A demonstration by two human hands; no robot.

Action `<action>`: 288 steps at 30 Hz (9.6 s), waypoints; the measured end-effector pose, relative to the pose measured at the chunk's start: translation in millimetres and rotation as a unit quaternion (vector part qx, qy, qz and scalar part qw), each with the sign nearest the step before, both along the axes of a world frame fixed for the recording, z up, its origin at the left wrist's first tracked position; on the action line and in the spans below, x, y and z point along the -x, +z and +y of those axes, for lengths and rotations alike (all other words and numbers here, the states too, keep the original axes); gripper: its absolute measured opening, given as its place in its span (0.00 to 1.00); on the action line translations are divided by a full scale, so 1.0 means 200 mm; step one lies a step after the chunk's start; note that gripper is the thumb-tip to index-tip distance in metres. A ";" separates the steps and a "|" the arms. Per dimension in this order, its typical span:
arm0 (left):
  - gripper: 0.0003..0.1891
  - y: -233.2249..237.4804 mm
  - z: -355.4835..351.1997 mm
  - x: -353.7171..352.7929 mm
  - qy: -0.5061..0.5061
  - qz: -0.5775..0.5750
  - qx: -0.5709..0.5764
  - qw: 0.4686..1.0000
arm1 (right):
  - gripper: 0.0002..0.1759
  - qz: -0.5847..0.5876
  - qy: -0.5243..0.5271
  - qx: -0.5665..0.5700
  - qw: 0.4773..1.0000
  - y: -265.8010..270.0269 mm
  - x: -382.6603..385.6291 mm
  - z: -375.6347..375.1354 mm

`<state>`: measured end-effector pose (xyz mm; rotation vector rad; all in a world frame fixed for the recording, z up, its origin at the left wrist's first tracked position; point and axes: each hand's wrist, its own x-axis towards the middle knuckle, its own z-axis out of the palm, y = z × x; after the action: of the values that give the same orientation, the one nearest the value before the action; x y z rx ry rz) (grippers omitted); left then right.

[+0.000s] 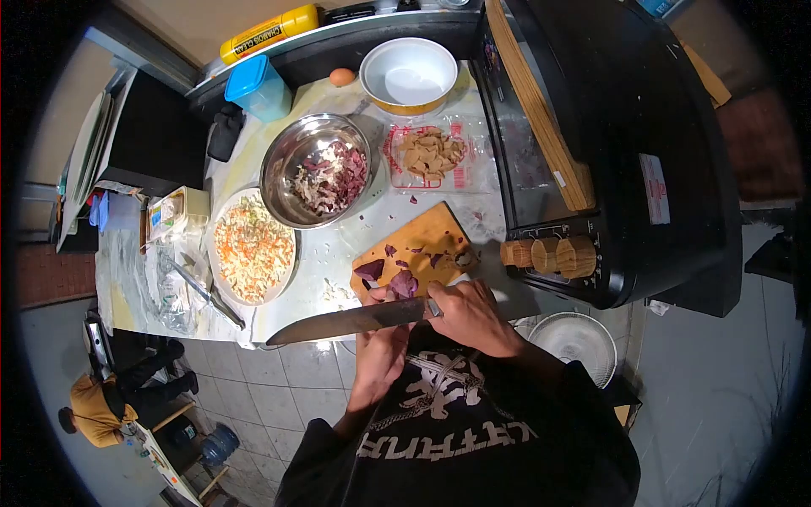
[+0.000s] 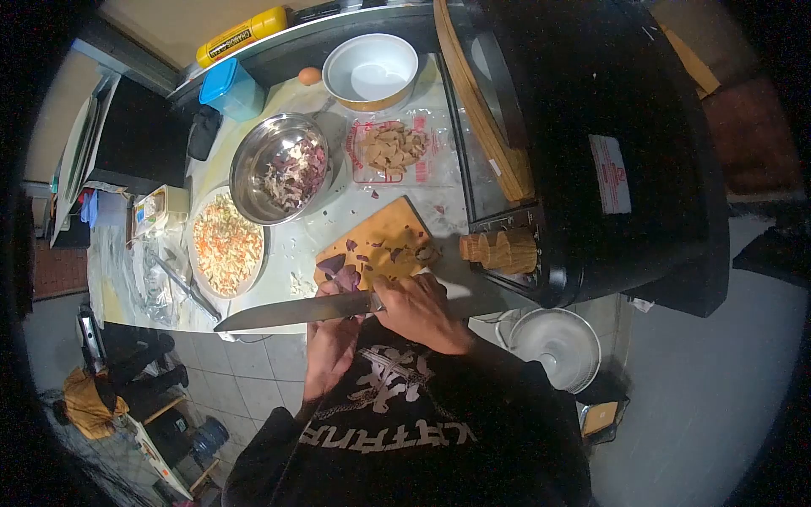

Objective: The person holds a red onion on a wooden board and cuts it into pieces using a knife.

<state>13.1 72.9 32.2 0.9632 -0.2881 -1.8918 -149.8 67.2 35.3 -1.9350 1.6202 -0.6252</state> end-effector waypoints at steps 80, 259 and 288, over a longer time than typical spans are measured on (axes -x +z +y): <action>0.22 0.00 -0.13 -0.06 -0.033 -0.056 0.103 0.993 | 0.06 -0.079 -0.065 0.000 0.995 -0.05 0.03 -0.06; 0.12 -0.02 -0.05 0.07 0.029 -0.041 0.109 0.993 | 0.09 -0.017 -0.005 0.046 0.999 0.07 -0.04 0.02; 0.07 0.07 -0.07 0.09 0.003 -0.031 0.058 0.998 | 0.16 0.033 0.025 -0.001 0.999 0.13 0.00 0.00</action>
<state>-5.2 58.9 46.6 0.9446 -0.4269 -1.8217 -149.3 66.4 60.7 -2.0072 1.6064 -0.5466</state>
